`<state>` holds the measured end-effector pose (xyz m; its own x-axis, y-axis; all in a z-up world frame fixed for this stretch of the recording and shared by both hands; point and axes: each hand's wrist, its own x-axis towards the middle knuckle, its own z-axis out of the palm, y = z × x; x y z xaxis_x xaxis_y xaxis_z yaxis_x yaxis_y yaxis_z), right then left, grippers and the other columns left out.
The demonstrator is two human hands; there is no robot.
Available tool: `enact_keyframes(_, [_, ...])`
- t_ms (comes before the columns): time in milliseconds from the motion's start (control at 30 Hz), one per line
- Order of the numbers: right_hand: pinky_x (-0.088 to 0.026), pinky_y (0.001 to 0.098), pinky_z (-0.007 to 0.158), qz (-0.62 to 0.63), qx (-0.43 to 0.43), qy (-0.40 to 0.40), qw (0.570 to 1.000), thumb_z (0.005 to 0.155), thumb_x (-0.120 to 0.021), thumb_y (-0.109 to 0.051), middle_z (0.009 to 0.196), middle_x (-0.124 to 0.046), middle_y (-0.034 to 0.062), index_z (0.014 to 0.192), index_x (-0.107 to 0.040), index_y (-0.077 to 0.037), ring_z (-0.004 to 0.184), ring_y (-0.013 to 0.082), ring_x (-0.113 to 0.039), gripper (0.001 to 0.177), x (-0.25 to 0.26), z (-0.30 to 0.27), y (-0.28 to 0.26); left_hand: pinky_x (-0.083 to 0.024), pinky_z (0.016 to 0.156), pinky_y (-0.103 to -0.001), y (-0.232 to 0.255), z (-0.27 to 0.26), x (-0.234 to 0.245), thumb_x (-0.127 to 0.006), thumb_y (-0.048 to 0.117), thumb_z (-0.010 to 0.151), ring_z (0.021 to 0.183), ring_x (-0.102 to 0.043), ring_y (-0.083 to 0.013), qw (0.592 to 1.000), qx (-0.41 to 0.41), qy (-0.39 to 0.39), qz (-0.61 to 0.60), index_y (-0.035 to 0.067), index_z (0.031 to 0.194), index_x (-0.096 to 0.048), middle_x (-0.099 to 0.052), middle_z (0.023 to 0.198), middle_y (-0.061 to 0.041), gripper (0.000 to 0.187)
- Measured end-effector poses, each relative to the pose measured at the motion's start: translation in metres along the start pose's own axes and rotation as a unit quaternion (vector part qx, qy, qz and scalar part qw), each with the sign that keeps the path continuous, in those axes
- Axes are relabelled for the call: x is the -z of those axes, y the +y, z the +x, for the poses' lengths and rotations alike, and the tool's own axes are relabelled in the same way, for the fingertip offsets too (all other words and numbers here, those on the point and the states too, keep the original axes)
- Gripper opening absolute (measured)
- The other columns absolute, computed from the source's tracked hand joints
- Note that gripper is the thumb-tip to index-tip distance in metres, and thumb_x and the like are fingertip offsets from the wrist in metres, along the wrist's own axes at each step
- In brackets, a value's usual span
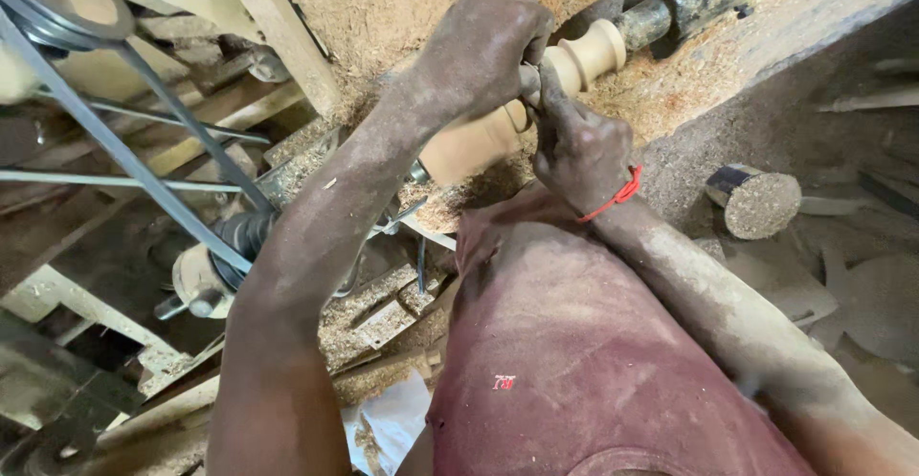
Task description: The person shapes a rotating wooden object on a lathe using a handheld tool and then sands the surface with a piece of sandpaper.
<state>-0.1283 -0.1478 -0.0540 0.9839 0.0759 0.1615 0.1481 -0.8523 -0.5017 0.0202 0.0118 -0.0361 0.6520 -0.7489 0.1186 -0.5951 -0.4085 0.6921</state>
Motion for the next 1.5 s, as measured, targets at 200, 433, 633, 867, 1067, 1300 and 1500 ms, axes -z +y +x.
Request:
enact_keyframes(200, [-0.05, 0.043, 0.052, -0.021, 0.018, 0.017, 0.999, 0.09, -0.071, -0.009, 0.077, -0.069, 0.0119, 0.151, -0.055, -0.007, 0.058, 0.0288, -0.065, 0.063, -0.007, 0.0, 0.002, -0.052, 0.062, -0.046, 0.002, 0.001, 0.002, -0.093, 0.016, 0.065, 0.068, -0.067, -0.0307, 1.0, -0.004, -0.011, 0.02, 0.007, 0.07, -0.063, -0.065, 0.07, -0.011, 0.031])
enact_keyframes(433, [-0.062, 0.038, 0.074, 0.159, 0.003, 0.041, 0.986, 0.104, -0.071, -0.013, 0.103, -0.076, 0.0181, 0.138, -0.065, -0.005, 0.085, 0.0268, -0.078, 0.035, 0.016, 0.02, -0.004, -0.056, 0.062, -0.038, -0.003, 0.004, 0.009, -0.091, 0.013, 0.076, 0.068, -0.069, -0.0213, 1.0, -0.006, -0.001, -0.02, 0.008, 0.074, -0.066, -0.068, 0.072, -0.007, 0.025])
enact_keyframes(633, [-0.062, 0.0354, 0.079, 0.214, -0.058, 0.03, 0.975, 0.101, -0.067, -0.008, 0.112, -0.076, 0.0209, 0.14, -0.062, 0.003, 0.096, 0.0254, -0.079, 0.04, 0.038, 0.015, -0.009, -0.061, 0.073, -0.035, -0.024, 0.002, -0.005, -0.084, 0.007, 0.085, 0.078, -0.07, -0.0166, 0.999, -0.04, -0.003, -0.026, 0.008, 0.088, -0.07, -0.071, 0.085, -0.006, 0.015])
enact_keyframes(867, [-0.064, 0.0389, 0.083, 0.129, -0.008, 0.058, 0.99, 0.104, -0.069, -0.013, 0.112, -0.075, 0.0235, 0.137, -0.066, 0.001, 0.095, 0.0308, -0.079, 0.036, 0.01, 0.004, 0.0, -0.057, 0.072, -0.038, -0.017, -0.003, -0.008, -0.088, 0.013, 0.077, 0.08, -0.066, -0.0206, 0.999, -0.031, -0.022, -0.029, 0.007, 0.084, -0.069, -0.067, 0.085, -0.007, 0.021])
enact_keyframes(1067, [-0.06, 0.0396, 0.065, 0.082, -0.004, 0.065, 0.995, 0.105, -0.069, -0.019, 0.092, -0.075, 0.0188, 0.139, -0.064, -0.003, 0.071, 0.0263, -0.075, 0.038, -0.014, -0.001, 0.001, -0.053, 0.072, -0.042, -0.007, -0.002, -0.001, -0.096, 0.023, 0.07, 0.079, -0.063, -0.022, 0.998, 0.03, -0.053, 0.027, 0.008, 0.076, -0.068, -0.066, 0.081, -0.006, 0.033])
enact_keyframes(1300, [-0.054, 0.0417, 0.052, -0.018, 0.001, 0.007, 1.0, 0.1, -0.071, -0.018, 0.078, -0.068, 0.014, 0.151, -0.053, -0.007, 0.055, 0.0277, -0.065, 0.055, -0.011, 0.0, 0.0, -0.057, 0.072, -0.039, -0.006, -0.003, -0.001, -0.094, 0.018, 0.071, 0.077, -0.068, -0.0214, 0.999, 0.033, -0.019, -0.011, 0.009, 0.081, -0.071, -0.07, 0.081, -0.008, 0.027])
enact_keyframes(1500, [-0.054, 0.0447, 0.053, -0.031, 0.028, -0.043, 0.998, 0.077, -0.079, -0.022, 0.077, -0.064, 0.0135, 0.153, -0.043, -0.002, 0.063, 0.0302, -0.066, 0.087, -0.005, -0.001, 0.004, -0.058, 0.072, -0.036, -0.005, -0.007, -0.003, -0.09, 0.015, 0.077, 0.074, -0.069, -0.0196, 0.996, 0.077, -0.045, -0.015, 0.008, 0.079, -0.071, -0.071, 0.081, -0.009, 0.02])
